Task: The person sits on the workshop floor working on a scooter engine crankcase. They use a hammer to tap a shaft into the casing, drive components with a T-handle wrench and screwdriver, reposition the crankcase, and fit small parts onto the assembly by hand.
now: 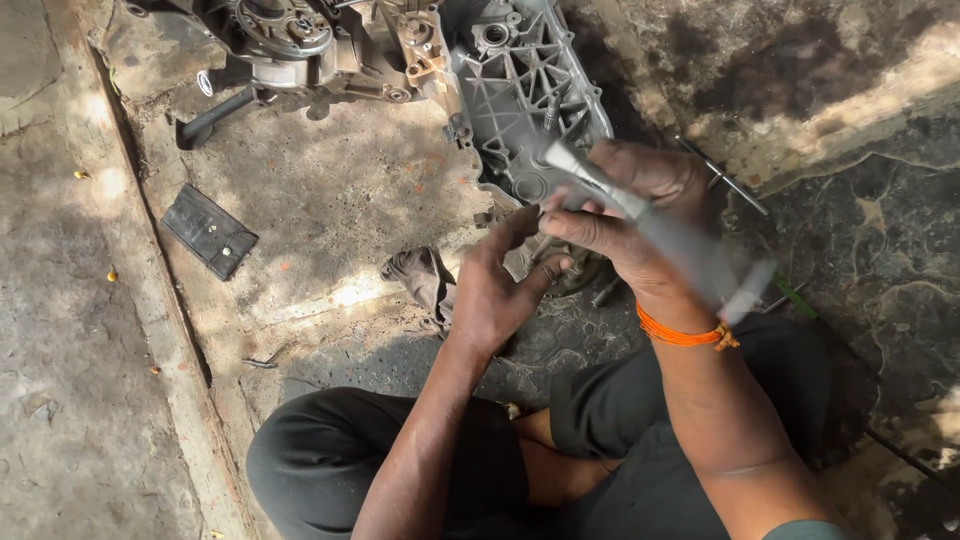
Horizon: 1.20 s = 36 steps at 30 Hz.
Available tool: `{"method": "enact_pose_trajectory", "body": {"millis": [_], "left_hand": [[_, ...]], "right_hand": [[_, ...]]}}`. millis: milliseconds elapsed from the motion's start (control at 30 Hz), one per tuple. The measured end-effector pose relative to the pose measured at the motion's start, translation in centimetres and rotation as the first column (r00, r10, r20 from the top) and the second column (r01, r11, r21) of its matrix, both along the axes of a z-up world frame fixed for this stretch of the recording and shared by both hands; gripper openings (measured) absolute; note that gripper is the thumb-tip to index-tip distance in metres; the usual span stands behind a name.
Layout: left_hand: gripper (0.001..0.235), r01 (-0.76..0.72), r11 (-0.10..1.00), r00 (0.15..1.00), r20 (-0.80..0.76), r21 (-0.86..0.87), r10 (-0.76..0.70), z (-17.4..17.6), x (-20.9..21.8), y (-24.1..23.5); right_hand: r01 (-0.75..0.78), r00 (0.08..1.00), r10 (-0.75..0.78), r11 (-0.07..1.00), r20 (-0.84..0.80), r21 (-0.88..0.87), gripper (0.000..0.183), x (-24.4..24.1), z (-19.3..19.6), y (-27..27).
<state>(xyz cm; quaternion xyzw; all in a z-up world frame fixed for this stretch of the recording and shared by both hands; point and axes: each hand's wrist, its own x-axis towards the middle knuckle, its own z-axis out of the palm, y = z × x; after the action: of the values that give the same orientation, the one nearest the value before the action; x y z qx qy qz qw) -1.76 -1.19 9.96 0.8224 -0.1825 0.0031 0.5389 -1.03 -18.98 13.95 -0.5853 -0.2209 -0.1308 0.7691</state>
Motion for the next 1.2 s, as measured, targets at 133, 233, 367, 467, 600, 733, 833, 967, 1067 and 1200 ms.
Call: {"method": "enact_pose_trajectory", "body": {"millis": [133, 233, 367, 467, 600, 733, 833, 967, 1067, 1200], "left_hand": [[0.081, -0.02, 0.999, 0.999, 0.034, 0.03, 0.019, -0.2, -0.5, 0.2], [0.078, -0.057, 0.995, 0.987, 0.154, 0.076, 0.045, -0.2, -1.4, 0.6], [0.085, -0.108, 0.992, 0.845, 0.531, 0.063, 0.058, 4.0, -2.9, 0.3], [0.089, -0.035, 0.999, 0.809, 0.587, -0.015, 0.037, 6.9, -3.4, -0.8], [0.082, 0.036, 0.865, 0.995, 0.094, -0.5, 0.013, 10.2, -3.8, -3.1], [0.059, 0.059, 0.712, 0.998, 0.039, -0.7, -0.044, 10.8, -1.8, -3.3], [0.058, -0.065, 0.9, 0.998, -0.013, -0.431, 0.066, 12.3, 1.0, -1.1], [0.037, -0.011, 0.965, 0.994, -0.112, -0.261, -0.019, 17.5, 4.1, 0.3], [0.033, -0.106, 0.909, 0.994, -0.008, -0.402, 0.112, 18.1, 3.8, -1.3], [0.029, -0.168, 0.808, 0.961, 0.089, -0.565, 0.262, 14.5, 1.6, -4.3]], "right_hand": [[-0.141, 0.984, 0.166, 0.947, -0.065, 0.288, 0.032, 0.8, 1.0, 1.1], [0.007, 0.998, 0.008, 0.978, -0.069, 0.21, 0.041, 1.3, -0.1, 1.2], [-0.038, 0.993, 0.049, 0.993, -0.107, 0.108, 0.033, 1.4, 0.4, 0.7], [-0.019, 0.998, 0.014, 0.996, -0.066, -0.09, 0.03, 1.5, -1.4, 0.6], [0.107, 0.993, -0.116, 0.882, 0.009, -0.459, 0.028, -0.1, -1.7, 1.7], [0.064, 0.981, -0.189, 0.514, -0.04, -0.855, 0.034, -0.9, -0.7, 0.1], [0.102, 0.986, 0.042, 0.607, 0.16, -0.788, 0.039, -2.2, 0.3, -2.3], [0.187, 0.975, -0.169, 0.293, 0.142, -0.937, 0.032, -3.5, -2.1, -4.7], [0.485, 0.867, -0.303, 0.322, 0.396, -0.813, 0.028, -2.9, -6.7, -5.6], [0.565, 0.814, -0.45, 0.464, 0.368, -0.682, 0.021, -1.6, -10.4, -6.1]]}}
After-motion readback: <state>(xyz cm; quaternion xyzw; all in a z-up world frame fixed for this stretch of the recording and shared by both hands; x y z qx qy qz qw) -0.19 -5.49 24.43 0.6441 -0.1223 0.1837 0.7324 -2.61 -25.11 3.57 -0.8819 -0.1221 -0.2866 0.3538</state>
